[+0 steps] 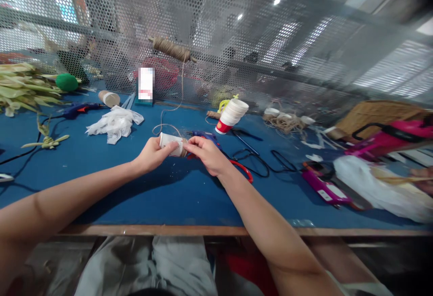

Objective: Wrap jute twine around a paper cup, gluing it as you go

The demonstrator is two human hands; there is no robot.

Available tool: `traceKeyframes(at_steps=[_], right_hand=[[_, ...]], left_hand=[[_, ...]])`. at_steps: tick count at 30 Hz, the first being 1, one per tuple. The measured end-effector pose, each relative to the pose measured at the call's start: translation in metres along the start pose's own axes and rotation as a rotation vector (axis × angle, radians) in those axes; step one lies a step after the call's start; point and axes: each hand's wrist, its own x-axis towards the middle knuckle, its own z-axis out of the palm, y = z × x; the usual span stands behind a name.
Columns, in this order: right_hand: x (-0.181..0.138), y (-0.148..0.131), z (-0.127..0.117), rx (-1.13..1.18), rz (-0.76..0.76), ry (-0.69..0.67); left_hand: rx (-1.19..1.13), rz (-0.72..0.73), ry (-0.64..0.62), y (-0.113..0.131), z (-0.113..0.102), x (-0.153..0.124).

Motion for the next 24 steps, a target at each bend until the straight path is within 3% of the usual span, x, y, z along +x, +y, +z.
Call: traceKeyframes(at_steps=[4,12,16,21,24], right_hand=[[0.001,-0.001,-0.004,0.021,-0.022,-0.005],[-0.002,-0.001,0.001,-0.336,-0.265,-0.042],[-0.002,-0.001,-0.001,-0.428,-0.304,-0.050],[0.000,-0.003,-0.009,-0.412,-0.340,0.202],[0.002,-0.001,-0.006,-0.420,-0.466,0.158]], left_hand=[[-0.018,-0.053,-0.045,0.007,-0.004,0.003],[-0.409,-0.469,-0.112,0.016,-0.022,0.021],[-0.336,-0.377,-0.067,0.005,-0.020,0.021],[-0.157,-0.202,-0.104,-0.002,-0.014,0.014],[-0.030,-0.125,-0.176,-0.003,-0.012,0.010]])
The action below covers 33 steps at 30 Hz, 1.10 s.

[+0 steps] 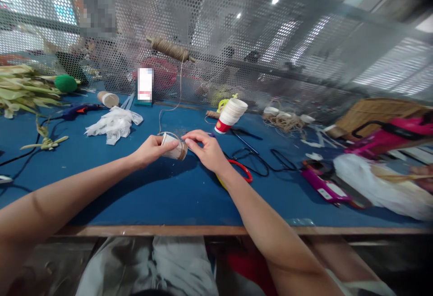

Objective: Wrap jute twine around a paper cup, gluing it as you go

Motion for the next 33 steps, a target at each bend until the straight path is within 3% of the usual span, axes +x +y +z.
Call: traceKeyframes(at_steps=[5,11,15,18,20,22,27,33], right_hand=[[-0.004,0.002,0.012,-0.003,-0.106,-0.048],[-0.005,0.001,0.018,0.023,-0.074,-0.024],[0.003,0.010,0.000,-0.025,0.082,0.058],[0.010,0.029,-0.024,-0.284,0.296,0.207],[0.012,0.046,-0.038,-0.544,0.493,0.149],[0.014,0.062,-0.044,-0.640,0.616,0.006],[0.018,0.082,-0.039,-0.580,0.698,-0.083],[0.015,0.063,-0.042,-0.319,0.681,-0.019]], left_hand=[[0.142,0.018,0.000,-0.002,0.004,-0.003],[0.249,-0.021,0.091,-0.006,0.006,-0.001],[0.244,-0.041,0.082,-0.008,0.005,0.000],[0.257,-0.061,0.085,-0.009,0.005,0.000],[0.277,-0.066,0.102,-0.010,0.005,0.001],[0.291,-0.063,0.124,-0.011,0.004,0.001],[0.310,-0.031,0.159,-0.013,0.002,0.002],[0.298,-0.016,0.205,-0.017,-0.002,0.006]])
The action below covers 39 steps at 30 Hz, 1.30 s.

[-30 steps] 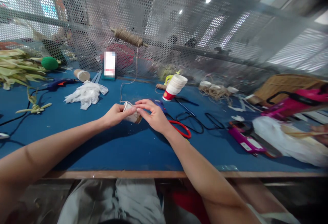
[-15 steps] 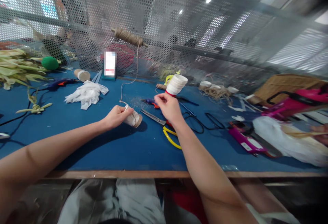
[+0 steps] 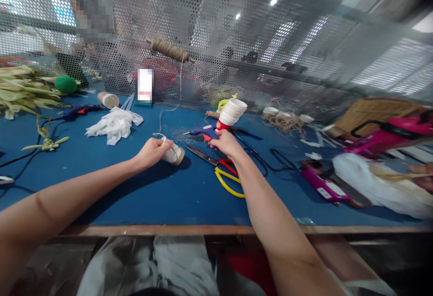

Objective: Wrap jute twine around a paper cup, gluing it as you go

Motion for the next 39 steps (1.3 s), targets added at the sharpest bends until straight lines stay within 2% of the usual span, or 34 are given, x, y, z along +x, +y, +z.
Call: traceKeyframes(at_steps=[2,5,6,8,11,15,19,26,39], right_hand=[[-0.011,-0.008,-0.008,0.174,-0.076,-0.057],[-0.028,-0.023,-0.017,0.467,-0.193,-0.221],[-0.034,-0.028,-0.019,0.504,-0.215,-0.233],[-0.045,-0.037,-0.023,0.518,-0.250,-0.175],[-0.059,-0.046,-0.031,0.481,-0.291,-0.139],[-0.071,-0.048,-0.038,0.329,-0.252,-0.249],[-0.074,-0.046,-0.035,0.190,-0.197,-0.333],[-0.076,-0.047,-0.026,0.104,-0.204,-0.268],[-0.082,-0.050,-0.027,0.081,-0.208,-0.273]], left_hand=[[-0.010,-0.008,0.005,-0.001,0.000,0.002],[-0.004,-0.022,0.011,-0.002,0.000,0.004],[0.004,-0.026,0.013,-0.003,0.000,0.005],[0.026,-0.033,0.009,-0.002,-0.001,0.005],[0.052,-0.024,-0.008,-0.001,-0.002,0.004],[0.097,0.002,0.004,0.001,-0.005,0.003],[0.124,0.023,0.013,0.000,-0.006,0.005],[0.119,0.012,0.014,-0.004,-0.006,0.008],[0.098,-0.041,0.035,-0.001,-0.006,0.009]])
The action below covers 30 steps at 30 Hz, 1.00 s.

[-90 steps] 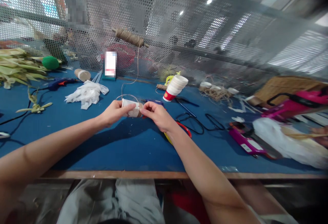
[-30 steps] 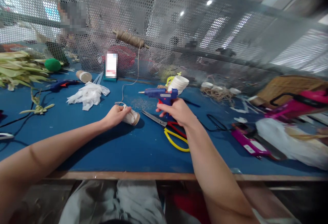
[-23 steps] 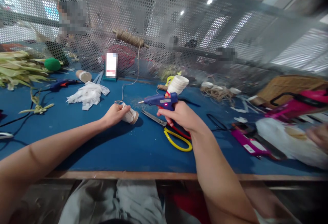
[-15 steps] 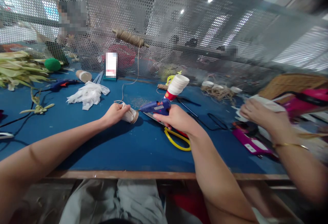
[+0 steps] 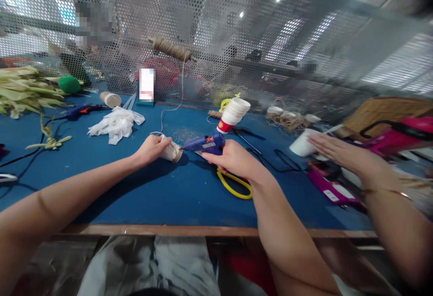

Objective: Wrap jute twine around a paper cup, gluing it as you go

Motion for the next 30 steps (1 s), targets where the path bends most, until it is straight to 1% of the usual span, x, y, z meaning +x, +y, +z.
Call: traceKeyframes(at_steps=[5,10,16,21,26,30], right_hand=[[-0.0014,0.0007,0.0014,-0.038,-0.032,-0.007],[-0.0019,0.0006,0.0029,-0.122,-0.092,0.051],[-0.0051,-0.0040,0.0033,-0.221,-0.189,0.069],[-0.0046,-0.0029,0.0031,-0.255,-0.166,0.090],[-0.0044,-0.0006,0.0026,-0.258,-0.162,0.054],[-0.0039,-0.0025,0.0012,-0.268,-0.147,0.057]], left_hand=[[-0.034,-0.016,-0.005,0.0024,-0.0002,-0.0020],[-0.017,-0.019,0.024,0.0034,0.0000,-0.0027],[-0.032,-0.020,0.024,0.0050,0.0008,-0.0032],[-0.012,-0.022,0.041,0.0066,0.0002,-0.0044],[-0.037,-0.011,0.023,0.0063,0.0004,-0.0046],[-0.032,0.003,0.018,0.0021,0.0011,-0.0029]])
